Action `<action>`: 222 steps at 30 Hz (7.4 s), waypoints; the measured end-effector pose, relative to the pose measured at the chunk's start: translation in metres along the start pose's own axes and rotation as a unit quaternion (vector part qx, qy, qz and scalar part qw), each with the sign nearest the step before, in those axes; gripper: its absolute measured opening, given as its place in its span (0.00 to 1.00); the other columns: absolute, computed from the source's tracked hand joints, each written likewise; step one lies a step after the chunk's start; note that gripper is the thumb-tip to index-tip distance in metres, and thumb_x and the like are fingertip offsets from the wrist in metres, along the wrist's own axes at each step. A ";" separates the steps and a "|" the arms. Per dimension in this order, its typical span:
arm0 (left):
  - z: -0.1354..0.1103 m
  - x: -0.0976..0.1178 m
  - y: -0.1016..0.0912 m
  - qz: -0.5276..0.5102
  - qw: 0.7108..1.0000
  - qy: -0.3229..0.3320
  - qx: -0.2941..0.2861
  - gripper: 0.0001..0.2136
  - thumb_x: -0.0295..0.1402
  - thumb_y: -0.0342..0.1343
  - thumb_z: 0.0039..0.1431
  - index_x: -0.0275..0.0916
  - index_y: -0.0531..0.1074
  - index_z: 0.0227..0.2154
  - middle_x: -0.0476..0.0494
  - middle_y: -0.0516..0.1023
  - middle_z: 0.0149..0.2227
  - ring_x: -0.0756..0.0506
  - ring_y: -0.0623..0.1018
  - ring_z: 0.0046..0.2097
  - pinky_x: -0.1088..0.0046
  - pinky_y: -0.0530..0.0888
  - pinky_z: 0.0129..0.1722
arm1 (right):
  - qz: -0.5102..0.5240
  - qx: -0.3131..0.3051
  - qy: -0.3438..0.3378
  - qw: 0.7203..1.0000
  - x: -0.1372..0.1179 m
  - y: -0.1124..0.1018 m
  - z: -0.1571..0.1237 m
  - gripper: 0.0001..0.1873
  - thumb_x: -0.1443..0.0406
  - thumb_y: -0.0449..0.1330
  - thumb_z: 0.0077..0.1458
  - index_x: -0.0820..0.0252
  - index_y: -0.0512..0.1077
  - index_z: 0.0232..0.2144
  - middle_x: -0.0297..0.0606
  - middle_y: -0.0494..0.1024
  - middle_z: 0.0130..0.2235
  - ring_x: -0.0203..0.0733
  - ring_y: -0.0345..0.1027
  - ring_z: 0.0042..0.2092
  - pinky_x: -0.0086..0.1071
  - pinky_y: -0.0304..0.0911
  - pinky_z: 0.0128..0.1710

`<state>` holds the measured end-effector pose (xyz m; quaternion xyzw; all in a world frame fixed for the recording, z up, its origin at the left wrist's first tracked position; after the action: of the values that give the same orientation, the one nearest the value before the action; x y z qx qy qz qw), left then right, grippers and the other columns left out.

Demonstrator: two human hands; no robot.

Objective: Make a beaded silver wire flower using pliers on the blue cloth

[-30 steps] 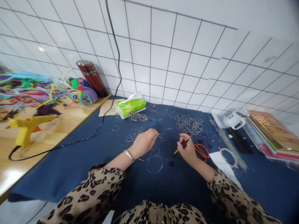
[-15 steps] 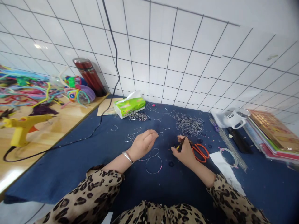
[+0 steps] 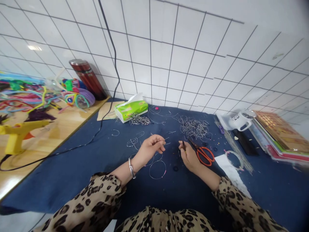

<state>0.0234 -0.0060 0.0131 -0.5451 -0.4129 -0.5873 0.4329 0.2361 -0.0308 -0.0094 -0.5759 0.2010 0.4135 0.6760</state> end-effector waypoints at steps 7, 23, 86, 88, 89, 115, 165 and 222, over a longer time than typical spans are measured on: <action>0.002 -0.007 0.006 -0.030 0.998 -0.044 -0.044 0.07 0.33 0.53 0.56 0.35 0.67 0.35 0.48 0.75 0.26 0.51 0.75 0.27 0.75 0.73 0.28 | 0.072 -0.066 0.075 0.992 -0.014 0.001 0.015 0.14 0.56 0.49 0.58 0.59 0.66 0.39 0.32 0.71 0.29 0.35 0.66 0.30 0.29 0.61 0.32; -0.009 -0.010 0.015 -0.036 0.996 -0.062 -0.050 0.07 0.34 0.51 0.58 0.35 0.68 0.34 0.48 0.72 0.25 0.52 0.75 0.26 0.76 0.72 0.27 | 0.042 -0.114 0.100 0.988 -0.027 0.014 0.028 0.11 0.57 0.51 0.57 0.58 0.64 0.29 0.32 0.70 0.27 0.36 0.63 0.30 0.29 0.58 0.33; 0.050 0.025 0.038 0.025 0.985 -0.059 -0.162 0.10 0.38 0.53 0.58 0.35 0.68 0.30 0.49 0.71 0.26 0.55 0.68 0.24 0.79 0.66 0.25 | 0.290 -0.137 0.114 0.940 -0.023 -0.040 0.039 0.08 0.60 0.54 0.54 0.60 0.64 0.30 0.31 0.70 0.24 0.32 0.65 0.27 0.29 0.61 0.31; 0.053 0.023 0.030 0.052 0.981 -0.061 -0.179 0.09 0.37 0.53 0.57 0.35 0.69 0.30 0.49 0.71 0.27 0.55 0.68 0.24 0.79 0.67 0.25 | 0.284 -0.154 0.123 0.938 -0.021 -0.034 0.039 0.07 0.61 0.54 0.54 0.60 0.64 0.30 0.31 0.70 0.24 0.33 0.65 0.27 0.28 0.61 0.31; 0.054 0.023 0.024 0.075 0.976 -0.059 -0.196 0.09 0.37 0.53 0.57 0.35 0.69 0.31 0.49 0.72 0.27 0.54 0.69 0.25 0.78 0.67 0.26 | 0.277 -0.163 0.127 0.938 -0.020 -0.031 0.039 0.07 0.61 0.54 0.54 0.60 0.65 0.31 0.31 0.70 0.24 0.33 0.65 0.28 0.28 0.61 0.32; 0.058 0.021 -0.012 0.243 0.966 -0.051 -0.070 0.09 0.38 0.53 0.55 0.37 0.69 0.26 0.49 0.75 0.22 0.54 0.73 0.20 0.81 0.65 0.20 | -0.289 -0.087 -0.124 0.945 -0.023 -0.018 0.033 0.13 0.56 0.53 0.56 0.60 0.69 0.35 0.40 0.70 0.33 0.42 0.63 0.37 0.33 0.57 0.39; 0.048 0.025 0.009 0.179 0.982 0.043 0.038 0.12 0.41 0.51 0.58 0.37 0.65 0.26 0.50 0.72 0.23 0.55 0.68 0.20 0.81 0.64 0.21 | -0.349 -0.013 -0.132 0.927 -0.030 -0.034 0.034 0.12 0.59 0.50 0.57 0.60 0.70 0.33 0.40 0.69 0.30 0.42 0.60 0.35 0.33 0.54 0.35; 0.048 0.017 0.015 0.285 0.956 0.066 0.027 0.12 0.38 0.52 0.58 0.37 0.68 0.23 0.51 0.71 0.20 0.53 0.68 0.23 0.79 0.63 0.23 | -0.408 -0.010 -0.119 0.905 -0.023 -0.035 0.034 0.10 0.59 0.52 0.57 0.59 0.67 0.29 0.38 0.68 0.30 0.40 0.58 0.33 0.33 0.45 0.31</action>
<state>0.0508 0.0344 0.0336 -0.5883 -0.2262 -0.4627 0.6234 0.2433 -0.0064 0.0380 -0.5609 -0.1373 0.1689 0.7988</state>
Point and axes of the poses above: each hand's wrist, its own z-axis towards the middle knuckle, its own y-axis out of the palm, x = y × z, the point moved 2 cm from there along z, towards the middle knuckle
